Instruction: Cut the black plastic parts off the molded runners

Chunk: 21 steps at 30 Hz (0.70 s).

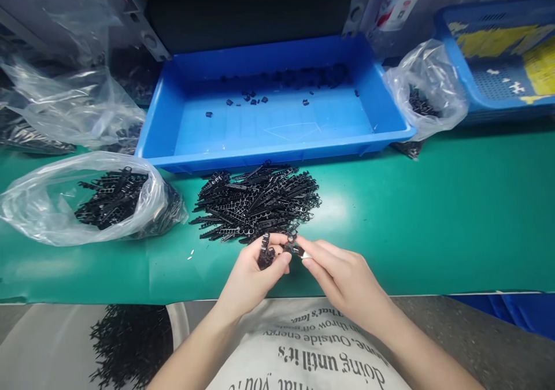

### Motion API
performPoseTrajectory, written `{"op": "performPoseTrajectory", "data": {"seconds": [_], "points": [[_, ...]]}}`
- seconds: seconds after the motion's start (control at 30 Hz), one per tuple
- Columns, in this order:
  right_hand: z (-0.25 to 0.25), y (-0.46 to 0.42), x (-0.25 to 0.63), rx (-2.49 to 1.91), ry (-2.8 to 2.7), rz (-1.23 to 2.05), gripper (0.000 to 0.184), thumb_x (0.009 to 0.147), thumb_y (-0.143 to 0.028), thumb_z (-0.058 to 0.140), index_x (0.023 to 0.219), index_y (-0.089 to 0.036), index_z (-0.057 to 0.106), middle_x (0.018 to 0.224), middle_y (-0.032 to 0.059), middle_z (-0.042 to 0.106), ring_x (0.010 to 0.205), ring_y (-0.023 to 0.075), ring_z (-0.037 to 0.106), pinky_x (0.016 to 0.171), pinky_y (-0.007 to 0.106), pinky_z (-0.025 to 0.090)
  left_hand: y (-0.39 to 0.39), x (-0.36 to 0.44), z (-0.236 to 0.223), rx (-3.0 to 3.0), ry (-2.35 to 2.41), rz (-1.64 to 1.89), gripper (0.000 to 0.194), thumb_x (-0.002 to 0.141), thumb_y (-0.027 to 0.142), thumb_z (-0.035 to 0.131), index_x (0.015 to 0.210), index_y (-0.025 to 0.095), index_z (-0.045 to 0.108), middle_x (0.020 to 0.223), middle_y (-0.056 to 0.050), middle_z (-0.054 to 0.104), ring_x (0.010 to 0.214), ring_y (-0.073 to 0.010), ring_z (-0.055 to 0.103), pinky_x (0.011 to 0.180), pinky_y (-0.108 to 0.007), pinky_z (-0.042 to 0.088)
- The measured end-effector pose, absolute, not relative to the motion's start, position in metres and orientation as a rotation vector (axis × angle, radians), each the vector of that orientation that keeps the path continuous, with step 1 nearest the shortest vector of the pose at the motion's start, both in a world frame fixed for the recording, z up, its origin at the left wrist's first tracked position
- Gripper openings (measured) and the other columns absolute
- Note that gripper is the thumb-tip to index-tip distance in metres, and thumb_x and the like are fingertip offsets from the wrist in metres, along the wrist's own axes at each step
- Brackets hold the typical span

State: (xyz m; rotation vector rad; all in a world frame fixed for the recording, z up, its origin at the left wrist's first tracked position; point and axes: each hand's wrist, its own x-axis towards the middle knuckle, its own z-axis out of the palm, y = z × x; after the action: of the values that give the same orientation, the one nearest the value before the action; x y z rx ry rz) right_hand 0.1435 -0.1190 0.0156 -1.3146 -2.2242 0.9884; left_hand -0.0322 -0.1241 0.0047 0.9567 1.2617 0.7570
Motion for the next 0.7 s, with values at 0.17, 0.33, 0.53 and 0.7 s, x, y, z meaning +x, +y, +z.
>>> {"op": "performPoseTrajectory", "data": {"seconds": [0.17, 0.33, 0.53, 0.7], "points": [[0.014, -0.121, 0.142, -1.320, -2.235, 0.945, 0.036, 0.093, -0.026, 0.029, 0.123, -0.018, 0.047, 0.084, 0.0054, 0.061, 0.063, 0.0154, 0.055, 0.052, 0.025, 0.039, -0.125, -0.030, 0.007, 1.036, 1.305, 0.749, 0.021, 0.079, 0.030, 0.056, 0.094, 0.016, 0.053, 0.064, 0.002, 0.050, 0.053, -0.0090, 0.041, 0.048, -0.020, 0.031], [0.013, -0.122, 0.140, -1.316, -2.228, 0.940, 0.035, 0.094, -0.026, 0.029, 0.121, -0.016, 0.049, 0.082, 0.0054, 0.060, 0.060, 0.0150, 0.054, 0.052, 0.024, 0.038, -0.126, -0.028, 0.009, 1.075, 1.367, 0.764, 0.017, 0.078, 0.031, 0.058, 0.087, 0.018, 0.052, 0.065, 0.004, 0.044, 0.055, -0.0082, 0.037, 0.051, -0.020, 0.030], [0.007, -0.124, 0.136, -1.325, -2.218, 0.893, 0.035, 0.094, -0.025, 0.028, 0.119, -0.016, 0.051, 0.080, 0.0055, 0.060, 0.061, 0.0155, 0.054, 0.051, 0.025, 0.038, -0.128, -0.025, 0.003, 1.018, 1.346, 0.775, 0.021, 0.078, 0.036, 0.056, 0.083, 0.016, 0.050, 0.058, 0.005, 0.038, 0.048, -0.0072, 0.031, 0.046, -0.020, 0.027], [0.004, -0.124, 0.136, -1.317, -2.131, 0.874, 0.035, 0.094, -0.026, 0.028, 0.121, -0.016, 0.049, 0.085, 0.0078, 0.061, 0.069, 0.0178, 0.058, 0.056, 0.026, 0.043, -0.121, -0.029, 0.010, 1.119, 1.354, 0.727, 0.017, 0.082, 0.034, 0.049, 0.086, 0.017, 0.048, 0.059, 0.004, 0.045, 0.052, -0.0100, 0.042, 0.050, -0.021, 0.035]]}}
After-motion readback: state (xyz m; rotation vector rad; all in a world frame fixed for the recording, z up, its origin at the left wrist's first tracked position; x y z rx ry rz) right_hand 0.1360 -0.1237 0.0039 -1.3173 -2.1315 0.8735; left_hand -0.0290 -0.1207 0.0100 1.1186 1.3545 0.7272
